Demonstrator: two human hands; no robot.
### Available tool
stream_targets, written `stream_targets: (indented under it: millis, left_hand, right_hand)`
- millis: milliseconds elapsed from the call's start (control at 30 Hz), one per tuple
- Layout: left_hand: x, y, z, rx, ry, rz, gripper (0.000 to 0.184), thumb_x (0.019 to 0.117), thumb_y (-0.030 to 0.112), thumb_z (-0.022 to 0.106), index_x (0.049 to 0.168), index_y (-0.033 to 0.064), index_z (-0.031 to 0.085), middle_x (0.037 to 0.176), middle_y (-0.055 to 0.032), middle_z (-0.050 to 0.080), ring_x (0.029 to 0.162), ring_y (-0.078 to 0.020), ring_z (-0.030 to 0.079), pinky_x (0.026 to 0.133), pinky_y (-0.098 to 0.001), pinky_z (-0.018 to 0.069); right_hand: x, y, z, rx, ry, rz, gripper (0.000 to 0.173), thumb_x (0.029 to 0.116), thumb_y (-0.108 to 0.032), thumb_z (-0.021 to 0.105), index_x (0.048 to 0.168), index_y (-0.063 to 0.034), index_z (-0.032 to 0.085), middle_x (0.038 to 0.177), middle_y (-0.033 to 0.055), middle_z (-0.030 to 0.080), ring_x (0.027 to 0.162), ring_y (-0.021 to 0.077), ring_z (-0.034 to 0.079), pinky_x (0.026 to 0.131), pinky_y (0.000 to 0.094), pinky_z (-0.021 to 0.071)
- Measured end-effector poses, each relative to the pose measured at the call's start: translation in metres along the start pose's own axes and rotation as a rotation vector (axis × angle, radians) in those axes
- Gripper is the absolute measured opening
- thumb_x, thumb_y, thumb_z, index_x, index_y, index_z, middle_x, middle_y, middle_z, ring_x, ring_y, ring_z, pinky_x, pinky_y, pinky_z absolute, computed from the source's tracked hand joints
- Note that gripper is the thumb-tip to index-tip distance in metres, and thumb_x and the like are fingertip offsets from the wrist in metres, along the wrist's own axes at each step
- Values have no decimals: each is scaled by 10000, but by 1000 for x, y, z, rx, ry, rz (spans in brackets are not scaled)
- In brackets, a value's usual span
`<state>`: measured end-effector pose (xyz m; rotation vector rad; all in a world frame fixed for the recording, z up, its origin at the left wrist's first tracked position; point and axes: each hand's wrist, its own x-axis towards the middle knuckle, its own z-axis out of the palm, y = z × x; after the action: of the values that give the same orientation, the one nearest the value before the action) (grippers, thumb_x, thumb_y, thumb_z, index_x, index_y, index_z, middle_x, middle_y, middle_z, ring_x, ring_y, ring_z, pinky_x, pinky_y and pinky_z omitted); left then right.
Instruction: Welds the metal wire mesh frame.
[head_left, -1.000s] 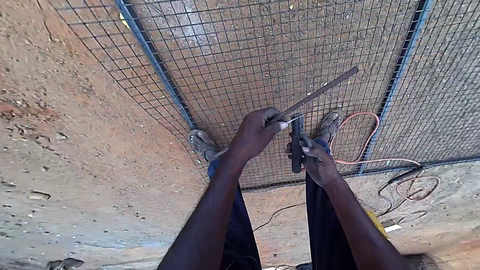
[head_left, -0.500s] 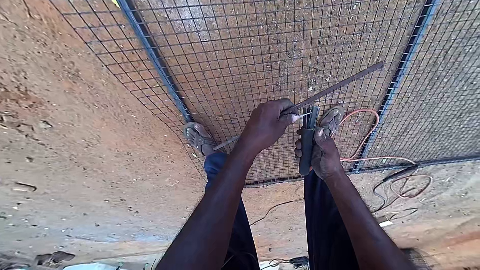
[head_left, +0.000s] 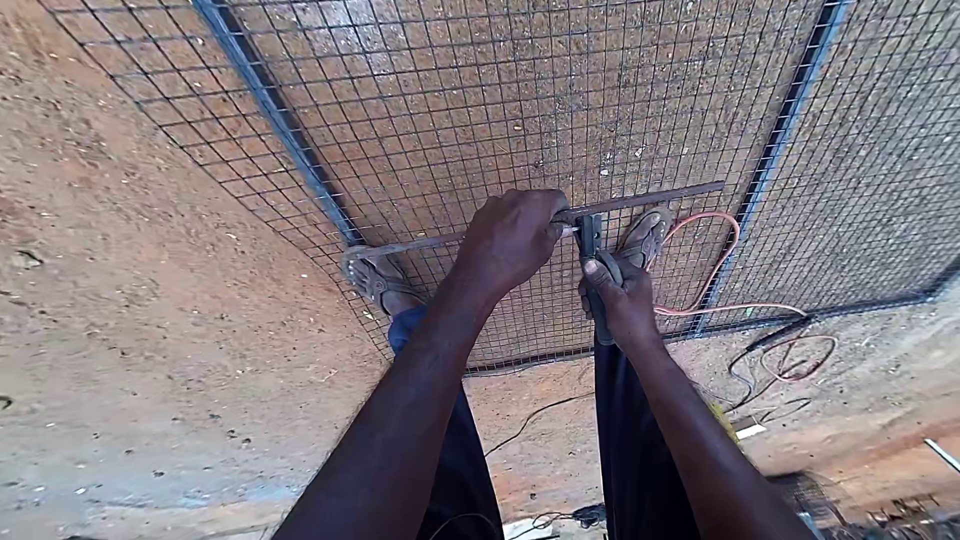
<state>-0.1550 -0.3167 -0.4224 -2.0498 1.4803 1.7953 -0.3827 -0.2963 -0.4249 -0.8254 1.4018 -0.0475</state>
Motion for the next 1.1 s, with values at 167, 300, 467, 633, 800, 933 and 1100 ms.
stream_targets:
  millis: [167, 300, 467, 633, 800, 933, 1100]
  left_hand:
    - [-6, 7, -1, 3, 100, 66, 163, 1052, 270, 593, 1113, 158, 694, 872, -100, 698, 785, -329, 683, 684, -610, 533]
    - [-21, -5, 5, -109, 455, 17, 407, 1098, 347, 469, 1363, 78, 621, 1253, -252, 656, 1143, -487, 633, 940, -728, 462]
    - [-62, -8, 57, -465, 739, -69, 442, 1082, 383, 491, 1222, -17, 620, 1005, -160, 666, 810, -191, 628, 727, -388, 535]
    - [-70, 8, 159, -905, 462, -224, 350, 1090, 343, 438, 1149, 43, 607, 922, -46, 734, 638, -155, 663, 523, -302, 549]
    - [-45, 16, 215, -1124, 216, -460, 295, 1101, 295, 462, 1084, 43, 616, 893, -83, 749, 561, -202, 638, 484, -319, 516]
    - [-31, 24, 201, -1081, 191, -402, 281, 1091, 328, 491, 1084, 82, 626, 876, -74, 749, 506, -196, 574, 459, -317, 454]
    - [-29, 15, 191, -934, 237, -362, 310, 1082, 388, 482, 1033, 121, 632, 795, -39, 704, 490, -190, 526, 443, -344, 413]
  right_hand:
    - [-1, -3, -9, 4, 18, 50, 545, 1007, -503, 565, 1345, -78, 612, 903, 96, 681, 718, 205, 655, 649, 399, 592]
    - [-6, -18, -46, 99, 116, 118, 607, 1002, -623, 485, 1484, -253, 485, 993, 32, 645, 766, 134, 613, 648, 316, 538]
    - [20, -19, -136, -73, 565, -54, 764, 967, -411, 659, 1598, -195, 285, 1130, 118, 631, 809, 226, 669, 666, 435, 611]
    - [61, -7, -247, -511, 890, 39, 966, 914, -671, 609, 1661, -297, 122, 1401, 179, 574, 1077, 322, 653, 848, 592, 551]
    - [110, -20, -304, -758, 850, 88, 992, 817, -662, 722, 1624, -332, 250, 1274, 197, 629, 1000, 368, 664, 780, 616, 554]
    - [143, -22, -322, -880, 790, 78, 927, 823, -693, 693, 1598, -343, 326, 1248, 169, 655, 1031, 362, 669, 802, 629, 550]
    - [166, -22, -329, -949, 797, 96, 914, 836, -704, 659, 1607, -350, 318, 1255, 186, 652, 1011, 371, 678, 776, 627, 553]
